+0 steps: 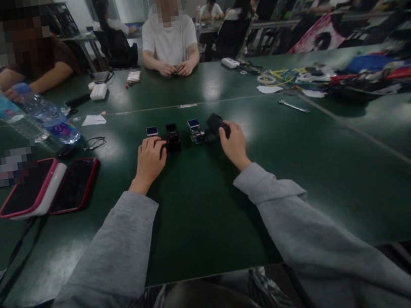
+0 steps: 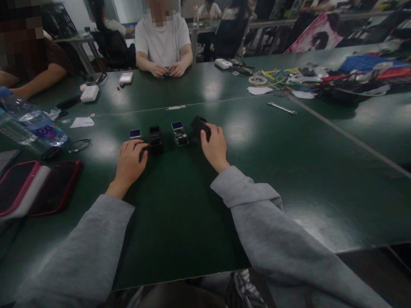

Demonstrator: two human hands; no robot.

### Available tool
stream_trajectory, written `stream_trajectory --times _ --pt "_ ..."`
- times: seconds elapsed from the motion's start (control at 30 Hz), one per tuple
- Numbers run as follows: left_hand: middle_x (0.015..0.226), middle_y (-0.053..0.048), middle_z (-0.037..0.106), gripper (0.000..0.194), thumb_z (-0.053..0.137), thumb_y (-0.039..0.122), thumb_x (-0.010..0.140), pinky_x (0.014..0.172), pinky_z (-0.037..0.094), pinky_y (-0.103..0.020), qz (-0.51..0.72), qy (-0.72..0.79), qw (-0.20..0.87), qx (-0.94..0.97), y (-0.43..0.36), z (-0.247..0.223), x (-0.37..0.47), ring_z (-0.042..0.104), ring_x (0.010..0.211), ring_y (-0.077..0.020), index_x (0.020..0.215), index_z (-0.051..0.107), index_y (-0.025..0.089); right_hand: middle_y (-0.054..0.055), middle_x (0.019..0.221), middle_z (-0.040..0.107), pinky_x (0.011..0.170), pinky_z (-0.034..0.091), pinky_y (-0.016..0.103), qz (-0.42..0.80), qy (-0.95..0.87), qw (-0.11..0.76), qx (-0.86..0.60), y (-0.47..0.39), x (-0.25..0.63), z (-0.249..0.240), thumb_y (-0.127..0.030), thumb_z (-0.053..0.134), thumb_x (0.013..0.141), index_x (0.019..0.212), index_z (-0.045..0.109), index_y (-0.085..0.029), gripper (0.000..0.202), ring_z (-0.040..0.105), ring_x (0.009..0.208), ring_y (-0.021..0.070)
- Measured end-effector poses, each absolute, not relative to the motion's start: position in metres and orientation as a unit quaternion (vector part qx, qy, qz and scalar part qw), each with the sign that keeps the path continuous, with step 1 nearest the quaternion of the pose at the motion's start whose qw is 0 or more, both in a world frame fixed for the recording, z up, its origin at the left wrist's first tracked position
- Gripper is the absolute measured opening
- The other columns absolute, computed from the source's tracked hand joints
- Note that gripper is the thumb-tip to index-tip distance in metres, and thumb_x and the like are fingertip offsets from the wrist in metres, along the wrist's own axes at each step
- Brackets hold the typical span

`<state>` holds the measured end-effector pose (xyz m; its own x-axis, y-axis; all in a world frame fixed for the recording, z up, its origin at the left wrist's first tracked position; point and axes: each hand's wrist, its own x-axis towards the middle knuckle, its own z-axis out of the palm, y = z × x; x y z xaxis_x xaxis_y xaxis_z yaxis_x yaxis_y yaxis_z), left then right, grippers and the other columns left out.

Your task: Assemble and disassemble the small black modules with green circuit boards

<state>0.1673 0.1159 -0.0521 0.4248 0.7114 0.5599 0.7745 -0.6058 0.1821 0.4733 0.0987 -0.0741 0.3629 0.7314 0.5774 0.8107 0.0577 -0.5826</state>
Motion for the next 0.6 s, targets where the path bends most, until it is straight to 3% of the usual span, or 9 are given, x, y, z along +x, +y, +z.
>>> stream_trajectory --times 0.23,0.4,0.5,0.6 --pt "0.127 -0.013 0.061 0.026 0.048 0.023 0.097 0.101 0.046 -0.048 -0.3 -0.444 0.055 -0.842 0.114 -0.05 0.168 0.051 0.124 -0.0301 0.118 0.063 0.019 0.016 0.106 0.069 0.092 0.048 0.046 0.012 -0.49 0.479 -0.728 0.106 0.485 -0.077 -0.041 0.028 0.101 0.112 0.065 -0.014 0.047 0.063 0.098 0.0274" --pt "0.127 -0.014 0.061 0.027 0.047 0.022 0.097 0.101 0.046 -0.05 -0.299 -0.449 0.045 -0.841 0.114 -0.049 0.168 0.05 0.124 -0.0311 0.119 0.063 0.021 0.017 0.113 0.065 0.101 0.043 0.049 -0.066 -0.553 0.451 -0.697 0.105 0.481 -0.078 -0.055 0.05 0.095 0.123 0.061 -0.013 0.052 0.056 0.11 0.029" --pt "0.127 -0.014 0.06 0.027 0.047 0.023 0.097 0.101 0.046 -0.05 -0.298 -0.449 0.044 -0.841 0.114 -0.049 0.168 0.05 0.125 -0.031 0.119 0.063 0.021 0.016 0.113 0.063 0.102 0.041 0.051 -0.112 -0.59 0.414 -0.685 0.101 0.476 -0.077 -0.049 0.057 0.092 0.118 0.066 -0.015 0.044 0.05 0.114 0.0308" --pt "0.127 -0.014 0.06 0.027 0.047 0.023 0.097 0.101 0.046 -0.049 -0.293 -0.449 0.043 -0.843 0.114 -0.049 0.168 0.05 0.125 -0.0309 0.119 0.063 0.02 0.014 0.109 0.064 0.101 0.042 0.051 -0.102 -0.58 0.421 -0.69 0.101 0.477 -0.076 -0.046 0.052 0.095 0.115 0.068 -0.017 0.039 0.051 0.111 0.03"
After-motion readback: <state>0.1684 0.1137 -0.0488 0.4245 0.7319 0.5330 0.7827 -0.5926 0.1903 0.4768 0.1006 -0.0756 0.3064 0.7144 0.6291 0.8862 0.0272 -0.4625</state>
